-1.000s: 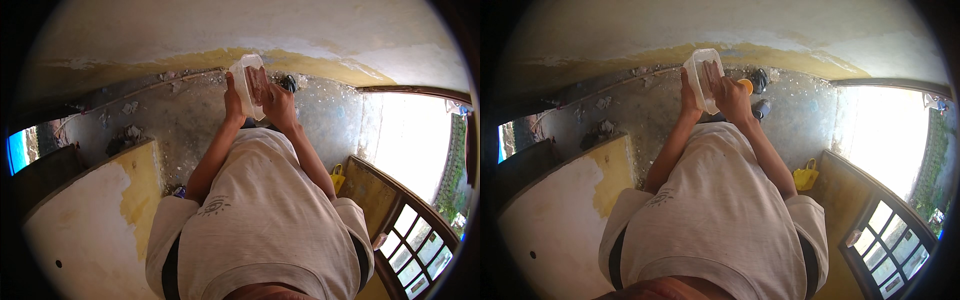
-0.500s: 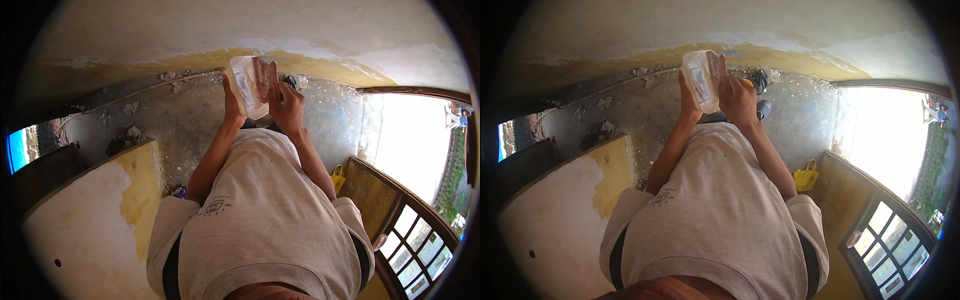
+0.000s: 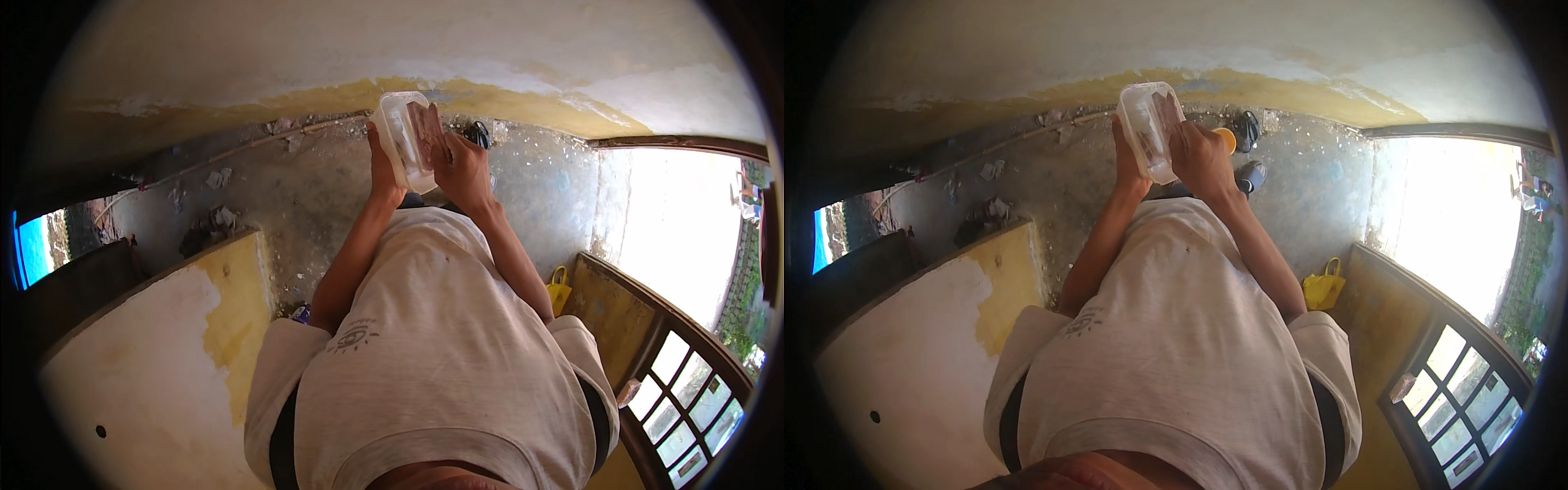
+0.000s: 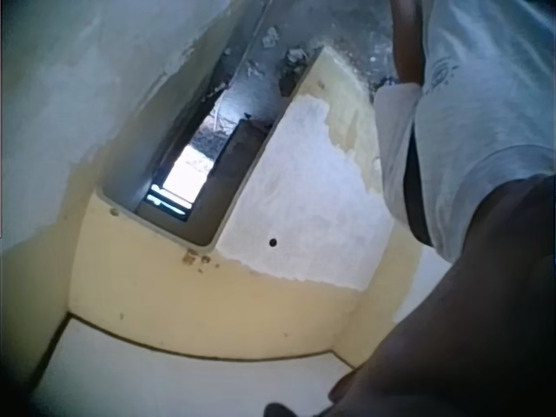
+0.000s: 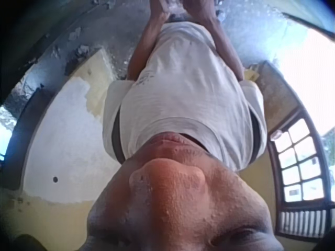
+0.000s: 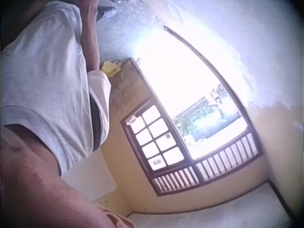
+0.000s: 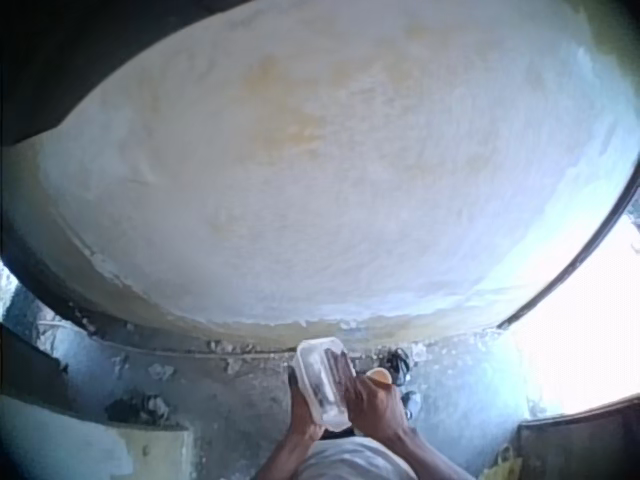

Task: The person applies plaster to a wall using a scraper, picking up more material from a container as needed.

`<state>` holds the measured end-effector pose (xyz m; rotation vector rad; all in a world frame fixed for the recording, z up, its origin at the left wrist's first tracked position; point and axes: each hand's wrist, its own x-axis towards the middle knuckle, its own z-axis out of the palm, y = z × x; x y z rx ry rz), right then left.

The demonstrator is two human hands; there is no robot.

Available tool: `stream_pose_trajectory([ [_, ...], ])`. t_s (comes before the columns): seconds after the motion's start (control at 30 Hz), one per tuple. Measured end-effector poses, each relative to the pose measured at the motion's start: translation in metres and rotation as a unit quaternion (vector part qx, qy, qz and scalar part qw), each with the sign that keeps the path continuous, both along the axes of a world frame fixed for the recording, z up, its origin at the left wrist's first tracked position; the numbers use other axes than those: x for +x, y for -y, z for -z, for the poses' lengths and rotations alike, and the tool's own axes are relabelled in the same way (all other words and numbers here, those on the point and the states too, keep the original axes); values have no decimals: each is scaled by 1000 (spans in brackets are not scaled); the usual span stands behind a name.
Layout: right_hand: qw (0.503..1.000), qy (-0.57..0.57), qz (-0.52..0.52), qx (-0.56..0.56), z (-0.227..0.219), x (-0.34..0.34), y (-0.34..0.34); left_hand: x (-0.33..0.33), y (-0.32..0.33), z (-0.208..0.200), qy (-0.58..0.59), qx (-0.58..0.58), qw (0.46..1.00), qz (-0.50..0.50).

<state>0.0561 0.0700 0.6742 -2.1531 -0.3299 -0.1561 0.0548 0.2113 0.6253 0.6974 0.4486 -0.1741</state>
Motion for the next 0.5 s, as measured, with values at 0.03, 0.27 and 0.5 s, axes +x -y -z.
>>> stream_pose_trajectory([
  [0.03, 999, 9, 26, 17, -3, -1, 0, 0, -1, 0, 0, 1, 1000, 0],
  [0.27, 999, 8, -27, -30, -1, 7, 2, 6, 2, 7, 19, 33, 999, 10],
  [0.5, 1000, -19, -10, -6, 8, 9, 7, 6, 1, 1, 4, 50, 998, 29],
])
